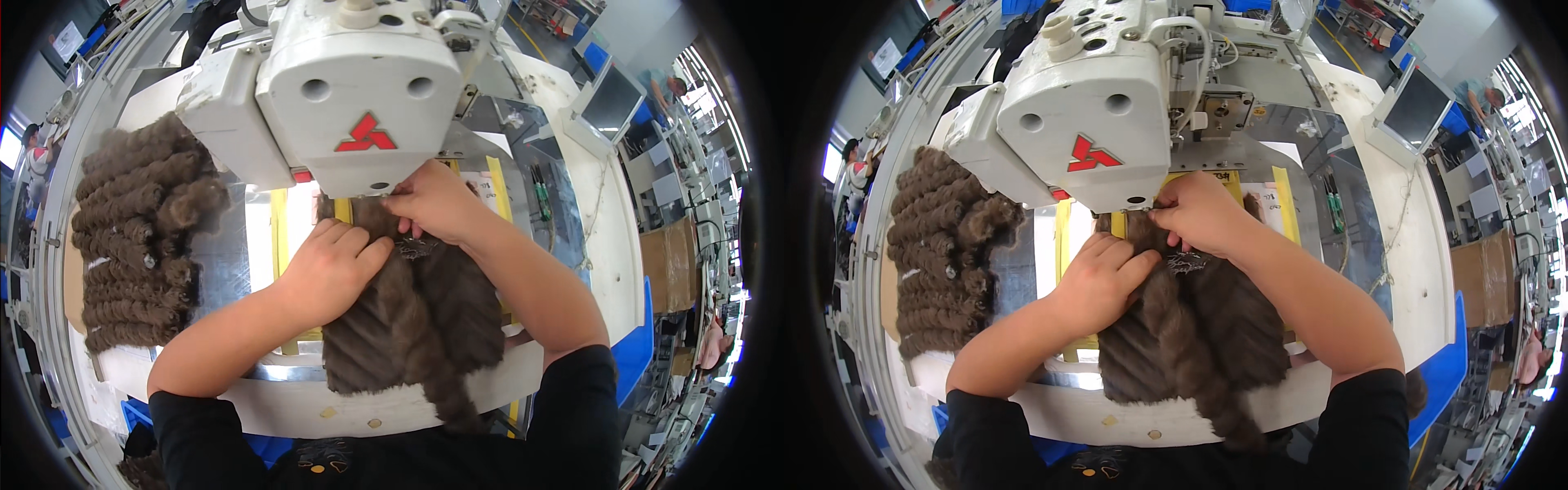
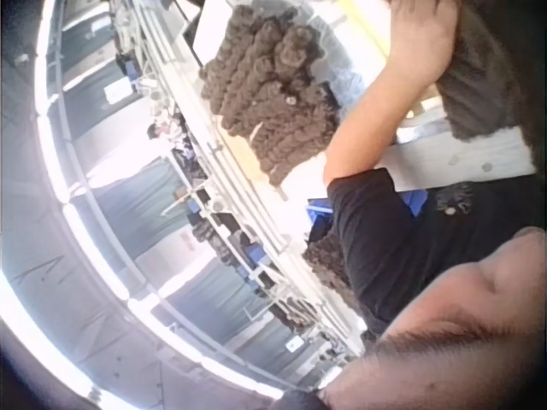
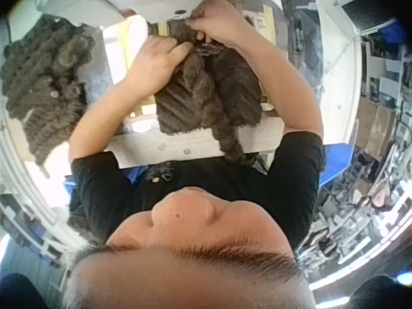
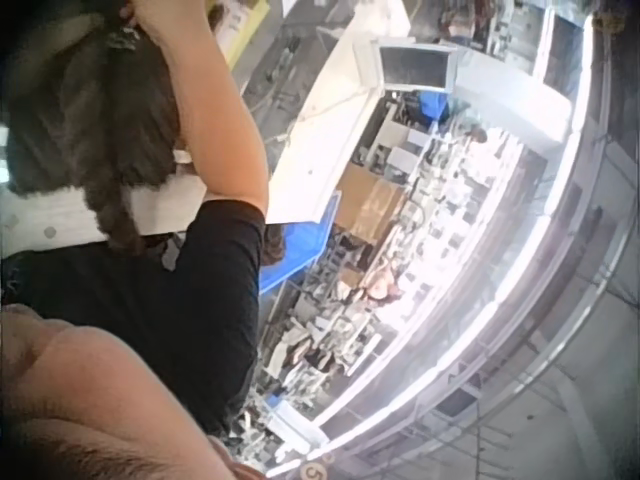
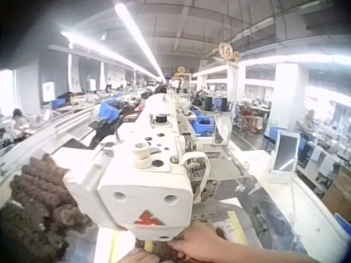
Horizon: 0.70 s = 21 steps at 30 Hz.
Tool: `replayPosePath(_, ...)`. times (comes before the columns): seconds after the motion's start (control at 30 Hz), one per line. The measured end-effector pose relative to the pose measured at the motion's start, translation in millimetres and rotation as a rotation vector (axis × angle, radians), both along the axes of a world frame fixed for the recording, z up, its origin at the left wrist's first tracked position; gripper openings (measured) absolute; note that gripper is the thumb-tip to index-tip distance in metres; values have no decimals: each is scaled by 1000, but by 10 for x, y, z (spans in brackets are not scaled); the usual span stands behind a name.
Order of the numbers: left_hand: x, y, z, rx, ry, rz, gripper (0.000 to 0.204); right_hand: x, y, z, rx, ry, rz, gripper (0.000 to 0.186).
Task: Sewing and assembling fur pelt strips onto a base material using an industrial sewing machine.
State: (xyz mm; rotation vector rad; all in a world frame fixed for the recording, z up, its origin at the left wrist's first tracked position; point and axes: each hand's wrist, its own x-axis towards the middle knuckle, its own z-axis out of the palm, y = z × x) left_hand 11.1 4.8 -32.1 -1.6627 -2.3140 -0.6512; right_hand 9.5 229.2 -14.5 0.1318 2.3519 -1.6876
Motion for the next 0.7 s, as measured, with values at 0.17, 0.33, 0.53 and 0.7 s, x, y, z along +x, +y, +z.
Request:
replayPosePath(0.17, 110, -10, 80, -21, 249, 144, 40, -45, -89, -106, 282, 310, 67, 18)
replayPosePath(0.33, 151, -33, 6, -113, 174, 180, 45, -11, -161, -85, 420, 414, 71, 26)
replayPosePath(0.53, 90, -18, 69, -186, 177, 188, 50, -45, -112, -76, 687, 564, 49, 34)
replayPosePath(0.7, 25, 1, 48, -199, 129, 207, 52, -98, -104, -120, 622, 611, -10, 29)
